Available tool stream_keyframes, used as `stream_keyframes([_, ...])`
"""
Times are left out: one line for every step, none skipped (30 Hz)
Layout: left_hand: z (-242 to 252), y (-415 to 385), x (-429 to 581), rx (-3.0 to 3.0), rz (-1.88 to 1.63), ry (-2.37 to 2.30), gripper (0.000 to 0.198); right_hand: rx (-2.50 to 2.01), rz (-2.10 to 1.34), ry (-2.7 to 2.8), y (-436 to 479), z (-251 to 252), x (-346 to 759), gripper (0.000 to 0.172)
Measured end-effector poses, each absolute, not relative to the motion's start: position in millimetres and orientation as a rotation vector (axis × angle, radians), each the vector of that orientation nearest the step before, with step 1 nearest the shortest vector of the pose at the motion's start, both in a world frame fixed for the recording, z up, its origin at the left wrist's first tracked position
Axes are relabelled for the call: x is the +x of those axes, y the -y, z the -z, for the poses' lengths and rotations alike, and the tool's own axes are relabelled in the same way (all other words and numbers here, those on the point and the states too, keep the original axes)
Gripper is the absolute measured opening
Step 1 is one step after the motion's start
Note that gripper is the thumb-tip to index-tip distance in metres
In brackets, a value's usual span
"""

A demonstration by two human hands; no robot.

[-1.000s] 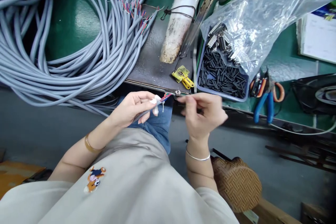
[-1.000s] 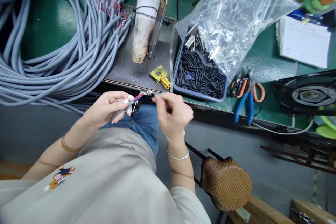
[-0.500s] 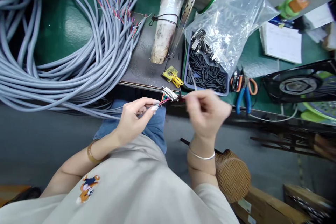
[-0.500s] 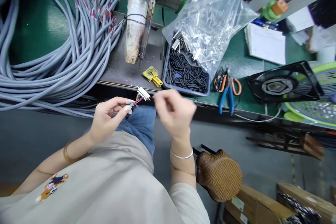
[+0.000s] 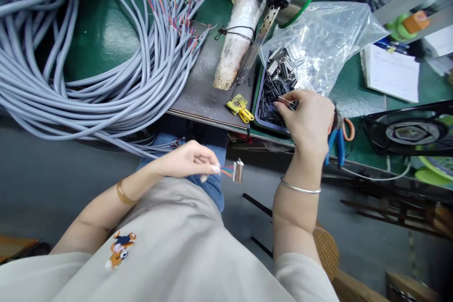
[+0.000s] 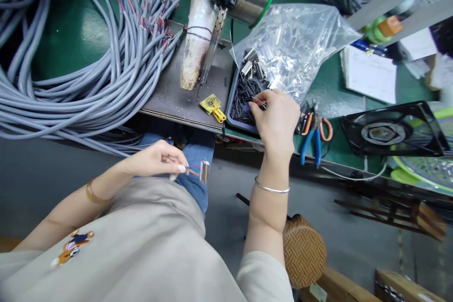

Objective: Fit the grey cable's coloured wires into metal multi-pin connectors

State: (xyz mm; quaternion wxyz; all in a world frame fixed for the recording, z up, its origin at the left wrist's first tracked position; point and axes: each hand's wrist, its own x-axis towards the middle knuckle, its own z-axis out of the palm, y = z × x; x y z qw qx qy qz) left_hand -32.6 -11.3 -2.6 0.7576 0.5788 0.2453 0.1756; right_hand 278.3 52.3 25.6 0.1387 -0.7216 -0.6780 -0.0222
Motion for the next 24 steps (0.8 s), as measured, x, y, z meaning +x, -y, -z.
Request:
stream_keyframes([2.5,7.4,-37.0,1.154,-0.433,-0.602,0.025,-2.075,0.076,1.984,-52.1,-26.5,281.1,0.013])
stream_keyframes([2.3,4.5,-39.9,1.083,-0.494,-0.672,0.025,-2.075,0.097,1.994,-51.7,-27.4,283.2,0.013])
stream_keyframes([1.9,2.6,-41.3,1.045,-0.554,-0.737,0.026,-2.081,0.105,2.003,-51.4,-28.2,284.5,0.011])
stream_keyframes([1.5,1.4,-41.5,1.030,-0.610,-0.796,0.026,-2.087,0.103,2.009,-51.3,-28.8,285.2,0.010])
stream_keyframes([0.9,0.9,-40.8,1.027,-0.656,-0.844,0.027,-2.086,0.090,2.012,-51.3,-29.2,285.2,0.009])
stream_keyframes([0.2,0.8,-39.4,1.032,-0.689,-0.878,0.028,-2.077,0.061,2.018,-51.3,-29.3,284.8,0.009])
stream_keyframes([-0.6,0.9,-37.6,1.040,-0.715,-0.901,0.028,-2.060,0.032,2.021,-51.4,-29.0,284.2,0.009])
stream_keyframes([-1.4,1.2,-35.6,1.053,-0.731,-0.917,0.028,-2.040,0.008,2.019,-51.4,-28.3,283.3,0.008])
stream_keyframes([-2.2,1.4,-33.5,1.068,-0.739,-0.926,0.028,-2.021,-0.007,2.011,-51.2,-27.1,282.3,0.007])
stream_keyframes([-3.0,1.6,-31.3,1.083,-0.739,-0.930,0.028,-2.008,-0.010,1.998,-50.6,-25.7,281.2,0.006])
stream_keyframes([-3.9,1.7,-28.9,1.099,-0.735,-0.931,0.027,-2.000,-0.002,1.979,-49.7,-24.0,280.0,0.006])
stream_keyframes([-4.8,1.7,-26.3,1.116,-0.733,-0.932,0.027,-1.998,0.015,1.955,-48.3,-22.3,278.8,0.007])
stream_keyframes([-5.7,1.5,-23.4,1.132,-0.732,-0.935,0.026,-1.998,0.037,1.927,-46.6,-20.7,277.6,0.008])
stream_keyframes([-6.6,1.2,-20.4,1.144,-0.733,-0.939,0.026,-1.998,0.061,1.894,-44.4,-19.3,276.5,0.008])
stream_keyframes([-7.4,0.7,-17.2,1.144,-0.739,-0.945,0.026,-1.993,0.086,1.859,-42.0,-18.4,275.5,0.009])
stream_keyframes([-8.2,0.1,-14.1,1.131,-0.744,-0.952,0.026,-1.983,0.114,1.819,-39.3,-18.0,274.4,0.009])
stream_keyframes([-8.7,-0.6,-11.1,1.106,-0.748,-0.959,0.026,-1.966,0.146,1.771,-36.4,-18.2,273.2,0.009])
stream_keyframes([-8.9,-1.2,-8.4,1.076,-0.753,-0.966,0.026,-1.942,0.181,1.710,-33.2,-19.0,271.5,0.008])
stream_keyframes([-8.9,-1.7,-6.0,1.049,-0.757,-0.971,0.027,-1.911,0.213,1.637,-29.7,-20.4,269.1,0.009])
stream_keyframes([-8.7,-2.1,-4.0,1.030,-0.765,-0.976,0.027,-1.867,0.236,1.553,-25.7,-22.3,265.7,0.011])
stream_keyframes([-8.4,-2.3,-2.3,1.022,-0.777,-0.982,0.026,-1.809,0.239,1.462,-21.1,-24.5,261.0,0.013])
stream_keyframes([-8.3,-2.5,-0.9,1.024,-0.795,-0.987,0.025,-1.741,0.216,1.377,-15.8,-26.7,254.9,0.014])
stream_keyframes([-8.4,-2.5,0.2,1.030,-0.815,-0.992,0.025,-1.657,0.174,1.303,-9.8,-28.9,247.4,0.014])
stream_keyframes([-8.9,-2.6,1.1,1.038,-0.836,-0.998,0.024,-1.585,0.109,1.257,-3.0,-30.8,238.8,0.013])
